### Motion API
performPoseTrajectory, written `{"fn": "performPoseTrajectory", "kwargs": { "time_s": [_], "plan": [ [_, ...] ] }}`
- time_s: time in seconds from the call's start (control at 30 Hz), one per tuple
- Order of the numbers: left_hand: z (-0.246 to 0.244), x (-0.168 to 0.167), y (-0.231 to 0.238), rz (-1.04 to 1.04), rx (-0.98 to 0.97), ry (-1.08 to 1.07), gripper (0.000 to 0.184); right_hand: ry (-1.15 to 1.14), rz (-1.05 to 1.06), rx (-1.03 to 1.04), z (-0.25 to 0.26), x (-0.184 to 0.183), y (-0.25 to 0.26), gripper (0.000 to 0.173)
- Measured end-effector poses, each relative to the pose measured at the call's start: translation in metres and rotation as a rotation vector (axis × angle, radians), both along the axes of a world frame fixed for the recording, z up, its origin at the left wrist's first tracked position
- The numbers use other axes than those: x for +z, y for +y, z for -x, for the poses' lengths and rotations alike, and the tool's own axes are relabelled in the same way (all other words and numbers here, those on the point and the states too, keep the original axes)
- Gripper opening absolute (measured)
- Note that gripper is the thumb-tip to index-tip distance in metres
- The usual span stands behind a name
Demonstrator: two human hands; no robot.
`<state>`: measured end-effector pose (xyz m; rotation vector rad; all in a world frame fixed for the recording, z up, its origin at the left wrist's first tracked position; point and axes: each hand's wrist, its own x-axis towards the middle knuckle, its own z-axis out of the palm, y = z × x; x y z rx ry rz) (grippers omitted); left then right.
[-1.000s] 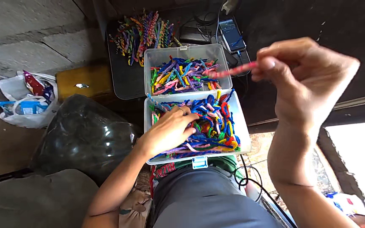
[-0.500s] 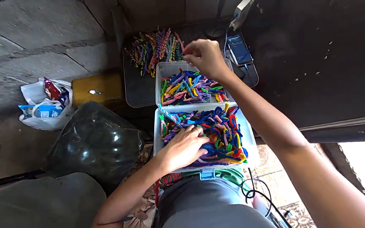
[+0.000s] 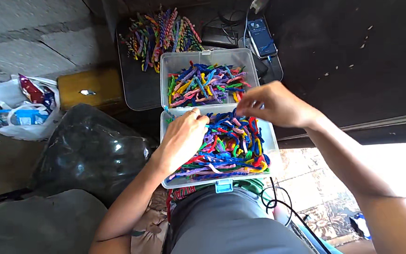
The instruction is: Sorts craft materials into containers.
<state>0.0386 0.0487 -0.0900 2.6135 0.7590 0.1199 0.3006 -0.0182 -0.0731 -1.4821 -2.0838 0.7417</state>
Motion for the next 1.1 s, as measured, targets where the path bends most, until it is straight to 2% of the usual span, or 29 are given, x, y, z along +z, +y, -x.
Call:
{"fn": "performPoseTrajectory", "kwargs": {
  "time_s": [0.13, 0.23, 0.3, 0.43, 0.6, 0.7, 0.77, 0.87, 0.9, 0.97, 1.03, 1.1],
  "plan": [
    [0.002, 0.006, 0.002, 0.027, -0.037, 0.003, 0.017, -0.006, 0.113, 0.208, 0.026, -0.01, -0.042, 0.022],
    [0.0, 0.003, -0.002, 0.096, -0.125, 0.02, 0.013, -0.156, 0.141, 0.219, 0.053, -0.026, -0.056, 0.026],
    [0.0, 0.0, -0.004, 0.162, -0.214, 0.013, 0.014, -0.239, 0.146, 0.239, 0.064, -0.036, -0.059, 0.02],
    [-0.003, -0.005, -0.018, 0.266, -0.341, -0.009, 0.024, -0.157, -0.085, 0.192, 0.061, -0.038, -0.059, 0.013],
    [-0.001, -0.003, -0.018, 0.209, -0.27, -0.176, 0.023, -0.143, -0.232, 0.038, 0.051, -0.021, -0.053, 0.016],
    [0.012, 0.003, -0.007, 0.156, -0.214, -0.191, 0.027, -0.117, -0.249, -0.055, 0.048, -0.012, -0.057, 0.026],
    [0.025, 0.006, 0.002, 0.127, -0.179, -0.148, 0.025, -0.101, -0.248, -0.037, 0.048, -0.011, -0.063, 0.025],
    [0.038, 0.003, 0.008, 0.142, -0.152, 0.016, 0.02, -0.03, -0.072, 0.195, 0.059, -0.025, -0.064, 0.021],
    [0.039, 0.0, 0.007, 0.158, -0.157, 0.072, 0.024, -0.015, 0.018, 0.281, 0.066, -0.032, -0.06, 0.024],
    [0.038, -0.006, 0.004, 0.188, -0.165, 0.144, 0.033, -0.04, 0.183, 0.397, 0.079, -0.043, -0.049, 0.042],
    [0.037, -0.008, 0.002, 0.215, -0.16, 0.166, 0.037, -0.146, 0.285, 0.451, 0.094, -0.043, -0.039, 0.056],
    [0.038, -0.011, 0.002, 0.237, -0.152, 0.177, 0.037, -0.295, 0.302, 0.478, 0.109, -0.045, -0.036, 0.057]
  ]
}}
